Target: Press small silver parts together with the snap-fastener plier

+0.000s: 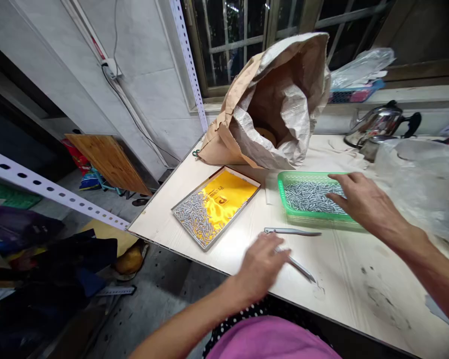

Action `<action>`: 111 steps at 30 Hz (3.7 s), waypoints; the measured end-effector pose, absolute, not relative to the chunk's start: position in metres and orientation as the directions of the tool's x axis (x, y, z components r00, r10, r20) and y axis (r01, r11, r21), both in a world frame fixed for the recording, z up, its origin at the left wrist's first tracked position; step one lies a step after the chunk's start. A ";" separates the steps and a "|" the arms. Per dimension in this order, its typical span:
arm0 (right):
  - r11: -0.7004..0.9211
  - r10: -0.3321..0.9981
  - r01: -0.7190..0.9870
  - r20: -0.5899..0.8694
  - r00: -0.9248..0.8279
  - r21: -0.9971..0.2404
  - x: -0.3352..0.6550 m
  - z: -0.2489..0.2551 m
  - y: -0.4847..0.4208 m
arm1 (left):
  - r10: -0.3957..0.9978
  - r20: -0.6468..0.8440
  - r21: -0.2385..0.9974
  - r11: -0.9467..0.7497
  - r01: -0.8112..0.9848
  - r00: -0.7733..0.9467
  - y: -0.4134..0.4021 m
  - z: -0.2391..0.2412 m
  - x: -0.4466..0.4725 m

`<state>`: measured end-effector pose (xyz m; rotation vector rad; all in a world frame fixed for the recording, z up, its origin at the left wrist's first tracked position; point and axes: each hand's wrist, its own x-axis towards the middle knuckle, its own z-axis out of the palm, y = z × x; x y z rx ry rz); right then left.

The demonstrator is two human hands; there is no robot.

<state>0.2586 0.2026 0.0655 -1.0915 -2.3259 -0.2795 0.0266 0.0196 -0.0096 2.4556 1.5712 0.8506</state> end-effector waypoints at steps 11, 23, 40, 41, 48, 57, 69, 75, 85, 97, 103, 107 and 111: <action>0.555 0.788 0.602 0.130 -0.602 -0.574 0.236 -0.018 0.062 | 0.989 -0.140 -0.111 0.040 0.993 -0.056 0.060 0.011 -0.140; 0.507 0.837 0.812 -0.060 -0.544 -0.287 0.216 -0.021 0.067 | 0.956 -0.215 -0.090 -0.221 0.971 0.198 0.084 -0.001 -0.170; 0.641 0.741 0.721 -0.031 -0.670 -0.266 0.228 -0.026 0.072 | 0.995 -0.083 0.621 0.012 0.784 0.050 0.042 0.048 -0.048; 0.643 0.738 0.718 -0.035 -0.674 -0.264 0.229 -0.026 0.073 | 0.993 -0.089 0.622 -0.010 0.783 0.083 0.037 0.043 -0.034; 0.674 0.715 0.696 -0.021 -0.699 -0.247 0.232 -0.028 0.073 | 0.952 -0.236 0.081 -0.183 0.980 0.197 0.026 0.002 -0.007; 0.659 0.731 0.709 -0.006 -0.682 -0.251 0.235 -0.027 0.070 | 0.899 -0.373 -0.042 -0.264 0.964 0.230 0.024 0.004 -0.003; 0.673 0.734 0.701 0.097 -0.672 -0.235 0.234 -0.037 0.067 | 0.853 -0.522 0.741 0.469 0.480 -0.028 0.032 -0.010 -0.001; 0.670 0.738 0.706 0.102 -0.667 -0.229 0.234 -0.039 0.066 | 0.744 -0.667 0.715 0.653 0.249 -0.037 0.030 -0.013 0.009; 0.658 0.750 0.715 0.125 -0.650 -0.234 0.233 -0.042 0.065 | 0.676 -0.737 0.658 0.724 0.204 -0.021 0.034 -0.015 0.011; 0.636 0.768 0.740 0.090 -0.634 -0.217 0.229 -0.034 0.061 | 0.505 -0.859 0.504 0.805 0.312 0.086 0.050 -0.005 0.010; 0.656 0.725 0.673 0.036 -0.688 -0.342 0.238 -0.023 0.063 | 0.482 -0.872 0.479 0.812 0.333 0.078 0.035 -0.004 0.011; 0.707 0.689 0.635 0.101 -0.718 -0.312 0.243 -0.025 0.078 | 0.493 -0.869 0.481 0.817 0.318 0.047 0.024 -0.004 0.013; 0.767 0.621 0.588 0.069 -0.780 -0.258 0.239 -0.035 0.098 | 0.513 -0.858 0.492 0.815 0.305 0.015 0.021 -0.003 0.016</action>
